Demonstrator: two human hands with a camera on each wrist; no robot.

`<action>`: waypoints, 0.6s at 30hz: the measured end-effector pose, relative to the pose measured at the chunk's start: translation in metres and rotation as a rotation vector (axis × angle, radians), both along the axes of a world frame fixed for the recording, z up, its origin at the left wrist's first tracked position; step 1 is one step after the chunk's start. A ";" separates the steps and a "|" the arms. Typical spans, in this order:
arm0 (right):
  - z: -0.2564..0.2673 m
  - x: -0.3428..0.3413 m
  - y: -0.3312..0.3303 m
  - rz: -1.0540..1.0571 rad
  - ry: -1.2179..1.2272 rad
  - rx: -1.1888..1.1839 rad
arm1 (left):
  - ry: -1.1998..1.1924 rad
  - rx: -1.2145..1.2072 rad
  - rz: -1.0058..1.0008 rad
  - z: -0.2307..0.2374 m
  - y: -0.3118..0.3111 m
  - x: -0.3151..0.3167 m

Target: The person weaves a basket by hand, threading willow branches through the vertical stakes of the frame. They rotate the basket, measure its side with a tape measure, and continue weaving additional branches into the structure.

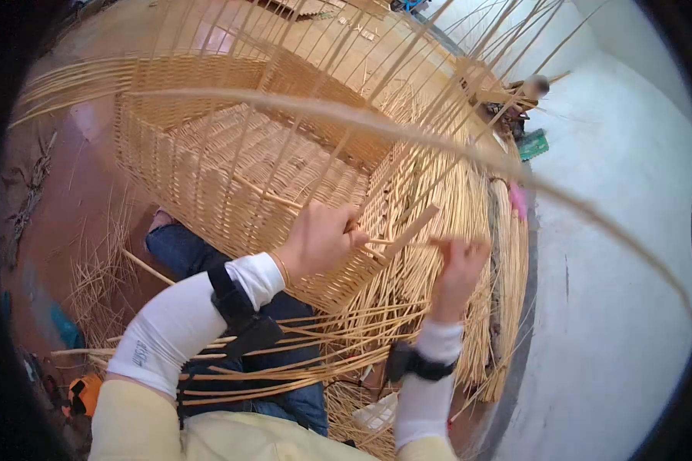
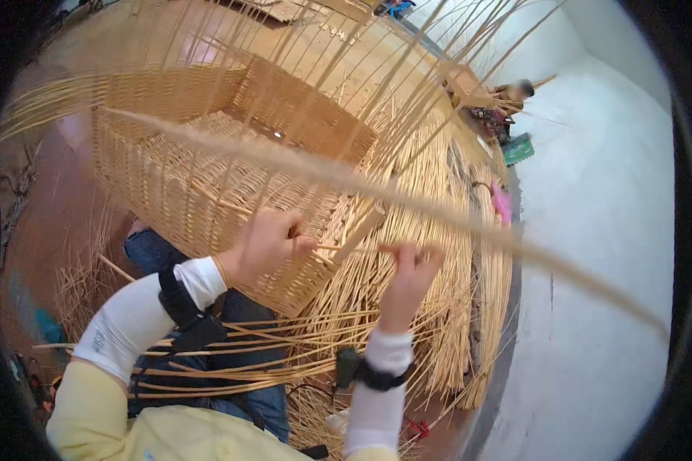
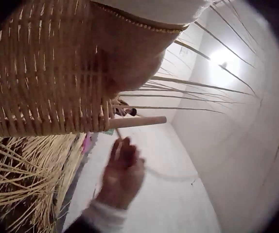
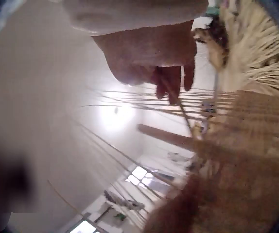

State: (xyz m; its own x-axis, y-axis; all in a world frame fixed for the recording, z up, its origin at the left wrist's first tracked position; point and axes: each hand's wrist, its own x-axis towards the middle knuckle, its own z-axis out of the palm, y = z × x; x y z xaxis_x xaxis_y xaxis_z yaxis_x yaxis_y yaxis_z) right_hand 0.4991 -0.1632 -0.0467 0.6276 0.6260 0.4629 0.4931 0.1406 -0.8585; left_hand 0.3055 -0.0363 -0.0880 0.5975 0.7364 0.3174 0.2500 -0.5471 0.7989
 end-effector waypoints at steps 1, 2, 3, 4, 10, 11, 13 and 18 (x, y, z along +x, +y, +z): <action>-0.027 -0.020 -0.020 -0.009 0.250 0.163 | 0.015 -0.032 -0.035 0.003 0.002 -0.002; -0.048 -0.038 -0.029 -0.025 0.500 0.328 | 0.032 -0.064 -0.074 0.003 0.004 -0.002; -0.058 -0.033 -0.031 -0.032 0.510 0.329 | 0.043 -0.064 -0.079 0.001 0.003 -0.003; -0.067 -0.031 -0.031 -0.031 0.609 0.404 | 0.028 -0.059 -0.100 -0.001 0.002 -0.005; -0.065 -0.037 -0.025 0.193 1.135 0.764 | -0.140 0.390 -0.011 0.020 -0.004 -0.009; -0.060 -0.041 -0.024 0.275 1.263 0.869 | -0.169 0.506 -0.096 0.021 -0.007 -0.008; -0.056 -0.042 -0.017 0.388 1.451 1.075 | -0.032 0.448 -0.217 0.010 -0.014 0.007; -0.060 -0.037 -0.018 0.452 1.183 1.067 | 0.028 0.194 -0.300 0.002 -0.017 0.023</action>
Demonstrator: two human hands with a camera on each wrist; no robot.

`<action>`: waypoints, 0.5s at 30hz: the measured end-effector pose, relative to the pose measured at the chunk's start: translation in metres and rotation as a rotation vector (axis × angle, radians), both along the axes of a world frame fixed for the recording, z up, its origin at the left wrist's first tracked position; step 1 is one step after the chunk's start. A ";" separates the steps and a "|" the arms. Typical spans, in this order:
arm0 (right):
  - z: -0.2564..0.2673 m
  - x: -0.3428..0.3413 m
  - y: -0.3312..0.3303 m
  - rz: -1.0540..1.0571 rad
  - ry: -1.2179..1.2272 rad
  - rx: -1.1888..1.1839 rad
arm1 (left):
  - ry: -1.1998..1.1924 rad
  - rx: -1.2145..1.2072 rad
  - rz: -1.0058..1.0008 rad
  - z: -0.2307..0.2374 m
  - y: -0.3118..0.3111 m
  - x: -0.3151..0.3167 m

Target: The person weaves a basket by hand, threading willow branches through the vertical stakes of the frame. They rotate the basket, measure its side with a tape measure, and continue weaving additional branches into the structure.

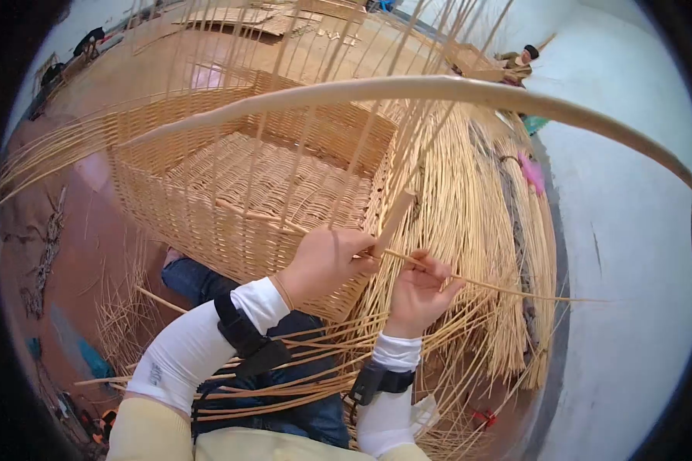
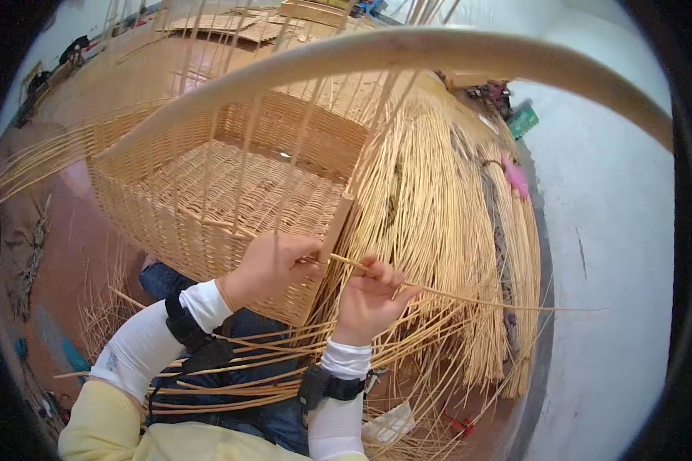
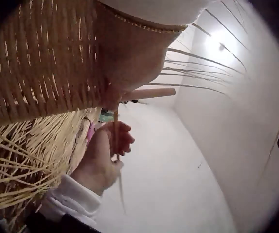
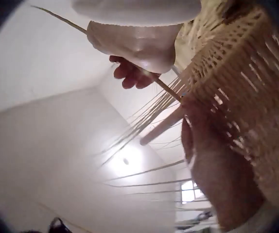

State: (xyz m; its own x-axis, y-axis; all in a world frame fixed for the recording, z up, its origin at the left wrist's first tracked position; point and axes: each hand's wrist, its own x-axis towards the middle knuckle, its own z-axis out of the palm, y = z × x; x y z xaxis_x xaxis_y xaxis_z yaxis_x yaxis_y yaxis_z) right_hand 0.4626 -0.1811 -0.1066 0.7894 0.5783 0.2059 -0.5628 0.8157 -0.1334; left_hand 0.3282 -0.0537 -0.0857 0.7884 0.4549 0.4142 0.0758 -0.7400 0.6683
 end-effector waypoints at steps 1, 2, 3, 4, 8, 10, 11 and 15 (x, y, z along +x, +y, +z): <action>-0.002 -0.002 -0.003 0.001 -0.150 0.013 | -0.003 0.000 -0.015 -0.001 -0.003 0.001; 0.008 -0.011 -0.001 0.006 -0.301 0.024 | -0.022 0.024 0.021 -0.003 -0.005 0.002; 0.017 -0.030 -0.005 -0.164 -0.376 -0.229 | -0.038 0.043 0.062 -0.006 -0.007 0.002; 0.019 -0.053 0.002 -0.310 -0.599 -0.454 | -0.039 0.039 0.049 -0.008 -0.007 0.001; 0.027 -0.088 0.027 -0.595 -1.232 -1.061 | -0.009 0.056 -0.004 -0.016 -0.006 -0.003; 0.032 -0.087 0.035 -0.497 -1.432 -1.191 | -0.011 0.112 -0.059 -0.016 -0.001 -0.011; 0.037 -0.092 0.034 -0.252 -1.220 -1.236 | -0.049 -0.004 -0.129 -0.014 -0.001 -0.018; 0.056 -0.099 0.043 -0.265 -1.299 -1.359 | -0.260 -0.045 -0.120 -0.013 0.003 -0.040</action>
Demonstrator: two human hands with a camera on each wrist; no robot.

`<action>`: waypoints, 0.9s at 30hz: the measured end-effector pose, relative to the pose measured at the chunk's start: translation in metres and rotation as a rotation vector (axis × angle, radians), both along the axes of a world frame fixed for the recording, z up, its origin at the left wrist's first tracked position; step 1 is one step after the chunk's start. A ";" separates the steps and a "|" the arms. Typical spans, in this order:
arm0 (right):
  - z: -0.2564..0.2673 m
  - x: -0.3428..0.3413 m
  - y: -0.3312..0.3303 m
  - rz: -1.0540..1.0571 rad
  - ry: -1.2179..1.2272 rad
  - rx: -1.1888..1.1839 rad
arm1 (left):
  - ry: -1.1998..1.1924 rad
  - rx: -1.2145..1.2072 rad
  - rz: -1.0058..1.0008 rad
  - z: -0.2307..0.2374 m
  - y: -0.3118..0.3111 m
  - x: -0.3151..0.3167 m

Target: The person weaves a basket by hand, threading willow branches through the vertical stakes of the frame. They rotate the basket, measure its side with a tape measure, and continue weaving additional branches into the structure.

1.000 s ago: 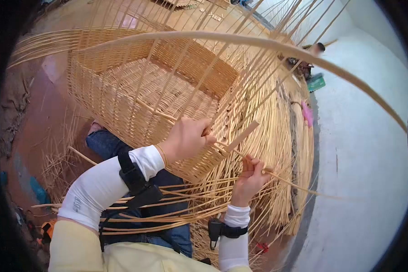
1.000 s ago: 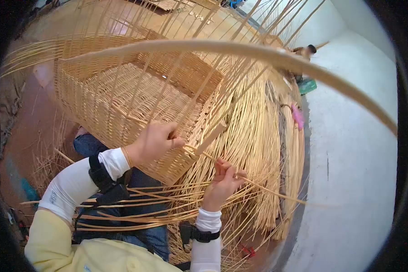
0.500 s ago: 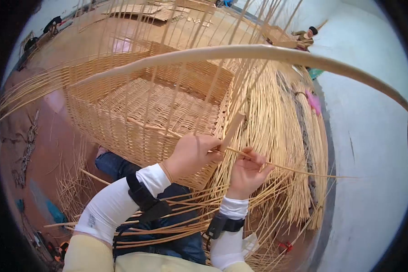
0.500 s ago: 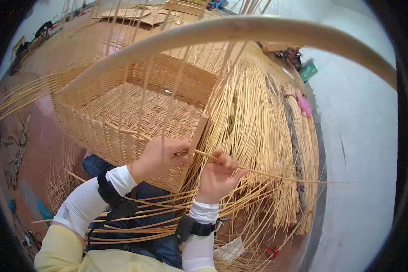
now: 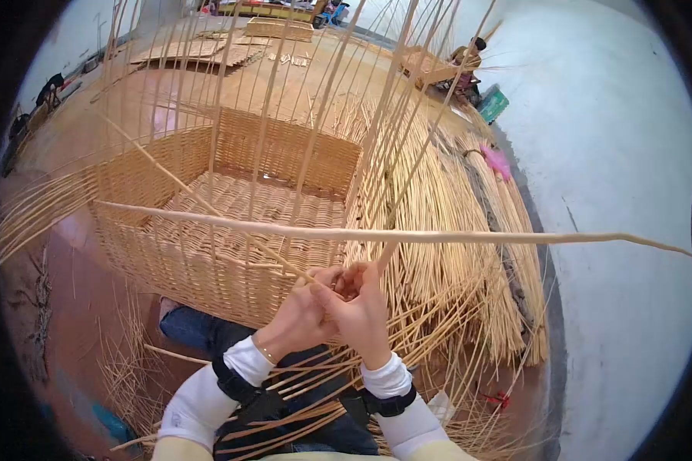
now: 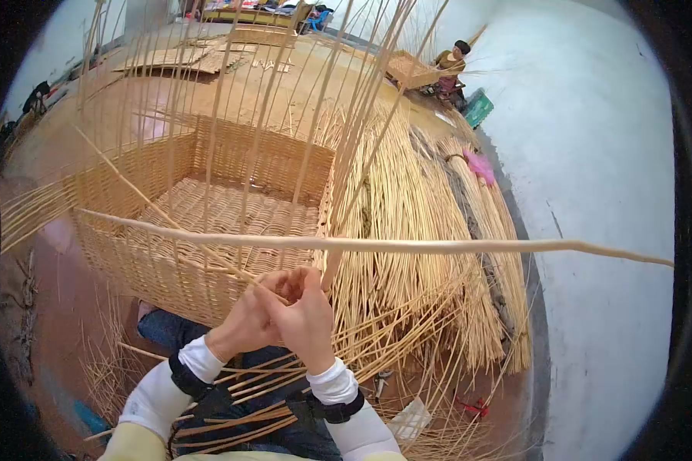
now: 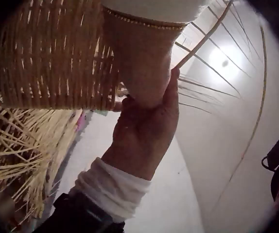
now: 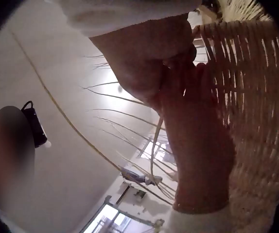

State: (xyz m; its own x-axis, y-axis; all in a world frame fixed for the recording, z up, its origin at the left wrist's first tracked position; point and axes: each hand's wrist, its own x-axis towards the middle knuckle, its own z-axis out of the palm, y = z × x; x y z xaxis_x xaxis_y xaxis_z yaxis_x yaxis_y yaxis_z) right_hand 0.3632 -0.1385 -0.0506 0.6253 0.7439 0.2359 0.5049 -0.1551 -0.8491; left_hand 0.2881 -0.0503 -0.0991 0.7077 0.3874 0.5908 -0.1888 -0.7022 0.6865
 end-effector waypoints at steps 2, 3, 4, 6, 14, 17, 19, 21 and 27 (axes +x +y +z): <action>-0.009 0.007 0.000 -0.018 0.083 0.183 | -0.074 -0.270 0.007 0.005 -0.004 -0.005; -0.013 0.011 0.000 -0.036 0.167 0.366 | -0.090 -0.410 0.030 0.006 -0.006 -0.005; -0.013 0.021 -0.005 -0.018 0.165 0.360 | -0.109 -0.550 0.057 0.007 -0.007 -0.005; -0.009 0.049 -0.019 -0.068 0.303 0.360 | -0.108 -0.630 0.012 0.005 -0.005 -0.008; -0.002 0.107 -0.009 0.528 0.222 -0.291 | -0.141 -1.157 0.062 0.002 0.035 -0.046; -0.006 0.113 -0.001 0.557 0.095 -0.335 | -0.086 -1.213 0.116 0.025 0.046 -0.046; -0.007 0.102 -0.005 0.493 0.201 -0.279 | 0.057 -0.851 0.169 0.045 0.048 -0.037; -0.021 0.100 -0.008 0.369 0.154 -0.177 | 0.197 -0.483 0.285 0.075 0.045 -0.018; -0.027 0.079 -0.011 0.198 -0.172 0.044 | 0.418 0.215 0.264 0.099 0.032 0.050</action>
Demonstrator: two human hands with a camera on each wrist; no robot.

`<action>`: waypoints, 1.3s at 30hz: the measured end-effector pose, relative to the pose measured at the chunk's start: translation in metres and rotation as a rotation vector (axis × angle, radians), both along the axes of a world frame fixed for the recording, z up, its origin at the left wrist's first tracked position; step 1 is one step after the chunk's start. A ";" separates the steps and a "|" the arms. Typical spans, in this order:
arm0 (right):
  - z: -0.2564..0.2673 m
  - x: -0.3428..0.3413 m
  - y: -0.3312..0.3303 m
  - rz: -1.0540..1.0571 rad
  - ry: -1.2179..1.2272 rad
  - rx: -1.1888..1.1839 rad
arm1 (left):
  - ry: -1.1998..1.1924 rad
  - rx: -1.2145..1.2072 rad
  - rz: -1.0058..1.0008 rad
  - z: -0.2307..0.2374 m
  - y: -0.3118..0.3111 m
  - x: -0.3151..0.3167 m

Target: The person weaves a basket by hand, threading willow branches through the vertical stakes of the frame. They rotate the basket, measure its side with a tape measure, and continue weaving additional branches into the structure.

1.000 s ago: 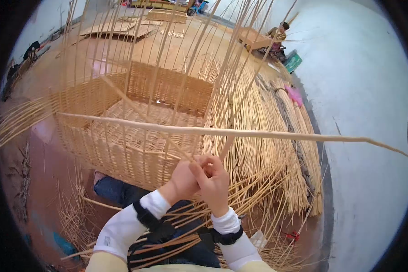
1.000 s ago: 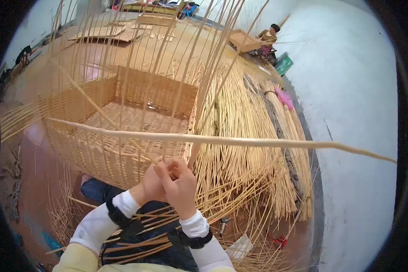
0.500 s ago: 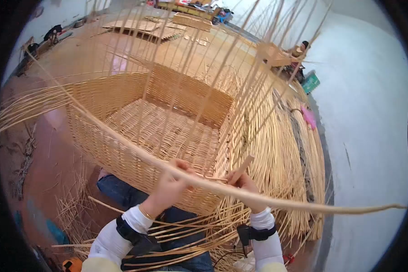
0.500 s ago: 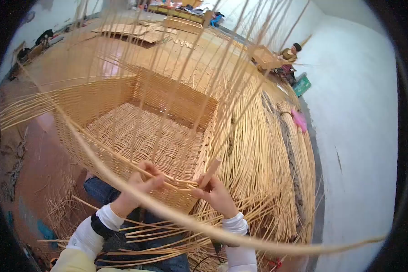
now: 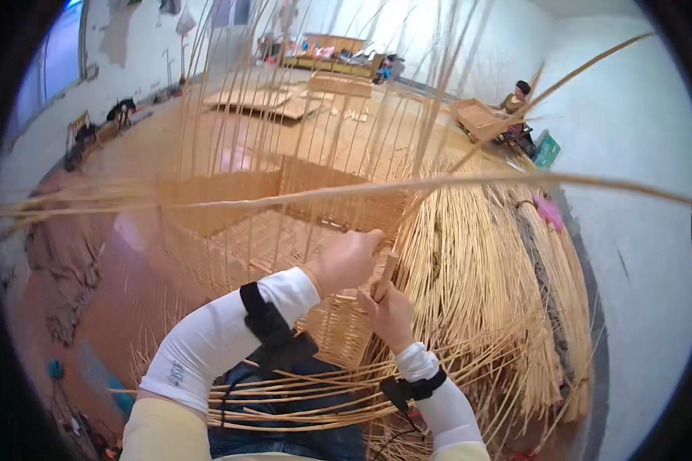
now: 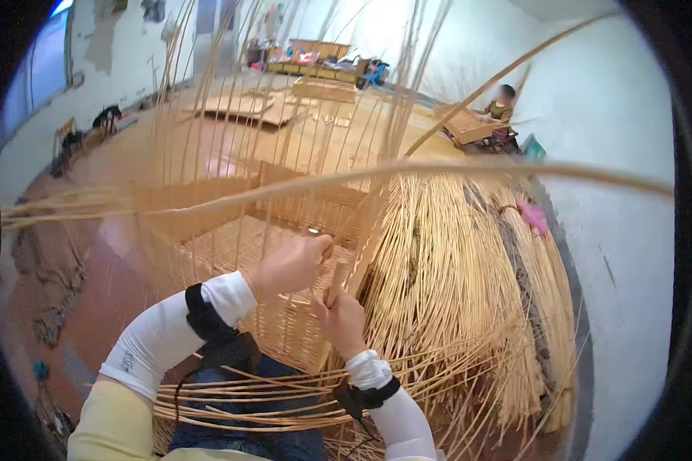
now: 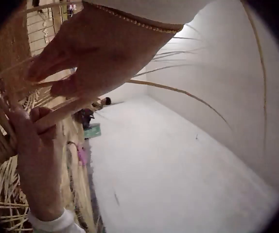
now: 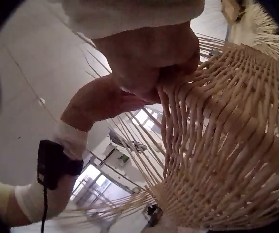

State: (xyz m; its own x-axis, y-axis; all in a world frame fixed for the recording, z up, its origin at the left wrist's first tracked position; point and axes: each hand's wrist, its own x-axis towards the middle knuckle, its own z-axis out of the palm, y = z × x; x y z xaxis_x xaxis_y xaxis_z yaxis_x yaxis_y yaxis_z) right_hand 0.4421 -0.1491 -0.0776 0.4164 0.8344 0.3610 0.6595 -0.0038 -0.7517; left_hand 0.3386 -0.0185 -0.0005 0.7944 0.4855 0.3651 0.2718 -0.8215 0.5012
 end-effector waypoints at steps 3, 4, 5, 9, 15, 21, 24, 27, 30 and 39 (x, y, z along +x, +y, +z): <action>-0.016 -0.001 0.007 -0.052 -0.049 0.101 | 0.636 -0.227 0.035 0.023 -0.015 0.020; -0.015 -0.004 0.006 -0.075 -0.028 0.135 | 0.659 -0.186 0.028 0.030 -0.022 0.023; -0.012 -0.008 0.003 -0.061 -0.037 0.105 | 0.624 -0.381 0.037 0.035 -0.028 0.018; -0.006 -0.033 0.006 -0.003 -0.095 0.106 | 0.437 -0.682 0.185 0.060 -0.048 -0.002; 0.018 -0.080 -0.001 -0.019 -0.071 0.066 | 0.066 -0.783 0.197 0.035 -0.047 -0.056; -0.016 -0.104 0.003 0.082 -0.114 0.356 | -0.093 -0.885 0.088 0.023 -0.044 -0.105; 0.016 -0.070 -0.013 0.200 0.210 0.618 | -0.061 -0.991 0.028 0.014 -0.043 -0.117; 0.055 -0.045 0.001 0.388 0.519 0.388 | -0.073 -1.055 0.039 0.009 -0.044 -0.117; 0.049 -0.016 0.005 0.528 0.474 0.311 | -0.009 -1.074 -0.090 0.012 -0.040 -0.114; -0.038 0.004 0.011 0.114 1.060 0.439 | -0.079 -1.079 -0.096 -0.014 -0.014 -0.121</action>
State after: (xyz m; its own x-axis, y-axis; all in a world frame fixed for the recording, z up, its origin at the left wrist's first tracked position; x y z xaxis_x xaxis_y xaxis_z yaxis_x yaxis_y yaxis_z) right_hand 0.4458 -0.1376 -0.1161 0.6145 0.7757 0.1440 -0.3243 0.4147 -0.8502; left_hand 0.2175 -0.0322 -0.0141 0.8390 0.5185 -0.1653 0.1650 0.0470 0.9852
